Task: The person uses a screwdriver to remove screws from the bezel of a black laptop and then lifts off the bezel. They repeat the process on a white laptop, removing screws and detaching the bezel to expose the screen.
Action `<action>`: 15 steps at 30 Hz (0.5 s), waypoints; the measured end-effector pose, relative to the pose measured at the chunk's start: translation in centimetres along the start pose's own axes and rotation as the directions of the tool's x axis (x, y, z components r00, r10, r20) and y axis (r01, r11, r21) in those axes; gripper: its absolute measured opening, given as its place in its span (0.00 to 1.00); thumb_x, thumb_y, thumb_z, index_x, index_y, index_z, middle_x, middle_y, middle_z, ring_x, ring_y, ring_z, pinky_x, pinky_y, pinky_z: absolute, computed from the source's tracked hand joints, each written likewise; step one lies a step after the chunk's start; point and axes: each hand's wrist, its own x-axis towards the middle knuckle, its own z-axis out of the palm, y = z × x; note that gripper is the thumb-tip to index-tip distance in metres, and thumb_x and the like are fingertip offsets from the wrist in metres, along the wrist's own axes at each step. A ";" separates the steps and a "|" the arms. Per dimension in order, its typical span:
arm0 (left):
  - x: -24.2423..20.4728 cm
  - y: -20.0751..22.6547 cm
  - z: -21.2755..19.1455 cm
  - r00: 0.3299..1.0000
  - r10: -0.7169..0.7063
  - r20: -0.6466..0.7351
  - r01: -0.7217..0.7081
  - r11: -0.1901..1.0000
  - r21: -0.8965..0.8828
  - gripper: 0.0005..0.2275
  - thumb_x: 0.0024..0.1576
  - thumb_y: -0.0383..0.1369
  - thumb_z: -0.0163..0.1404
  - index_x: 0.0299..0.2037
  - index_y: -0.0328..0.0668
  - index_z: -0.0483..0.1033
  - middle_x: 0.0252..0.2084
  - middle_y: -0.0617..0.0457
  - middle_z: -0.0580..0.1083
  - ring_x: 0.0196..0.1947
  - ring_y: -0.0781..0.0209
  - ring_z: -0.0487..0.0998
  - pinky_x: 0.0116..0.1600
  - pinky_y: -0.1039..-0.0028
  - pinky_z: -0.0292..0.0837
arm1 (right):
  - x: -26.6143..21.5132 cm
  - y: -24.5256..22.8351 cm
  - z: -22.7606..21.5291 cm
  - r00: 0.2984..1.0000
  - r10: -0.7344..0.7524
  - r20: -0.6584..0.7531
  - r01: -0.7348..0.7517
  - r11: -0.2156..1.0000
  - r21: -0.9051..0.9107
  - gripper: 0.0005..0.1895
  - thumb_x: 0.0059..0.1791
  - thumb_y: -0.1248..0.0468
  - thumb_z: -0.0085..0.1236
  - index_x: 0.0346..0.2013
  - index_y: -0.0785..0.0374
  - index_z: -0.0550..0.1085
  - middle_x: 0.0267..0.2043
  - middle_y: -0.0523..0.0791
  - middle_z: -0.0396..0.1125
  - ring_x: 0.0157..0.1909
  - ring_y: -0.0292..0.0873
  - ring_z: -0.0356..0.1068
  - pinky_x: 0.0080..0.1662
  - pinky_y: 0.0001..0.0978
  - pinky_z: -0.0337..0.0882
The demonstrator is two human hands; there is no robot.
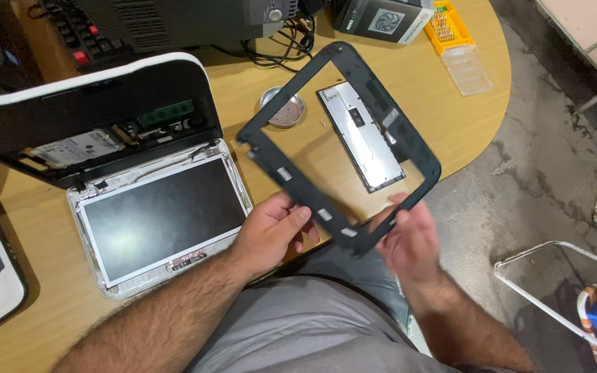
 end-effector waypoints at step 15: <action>-0.5 3.9 1.4 0.993 -0.072 0.092 0.054 0.982 0.183 0.08 0.64 0.31 0.47 0.47 0.36 0.76 0.37 0.45 0.80 0.29 0.63 0.78 0.25 0.81 0.66 | 13.3 -6.8 -12.1 0.775 -0.249 -0.581 -0.094 0.864 -0.495 0.11 0.58 0.64 0.41 0.48 0.57 0.73 0.20 0.44 0.61 0.19 0.35 0.62 0.21 0.24 0.57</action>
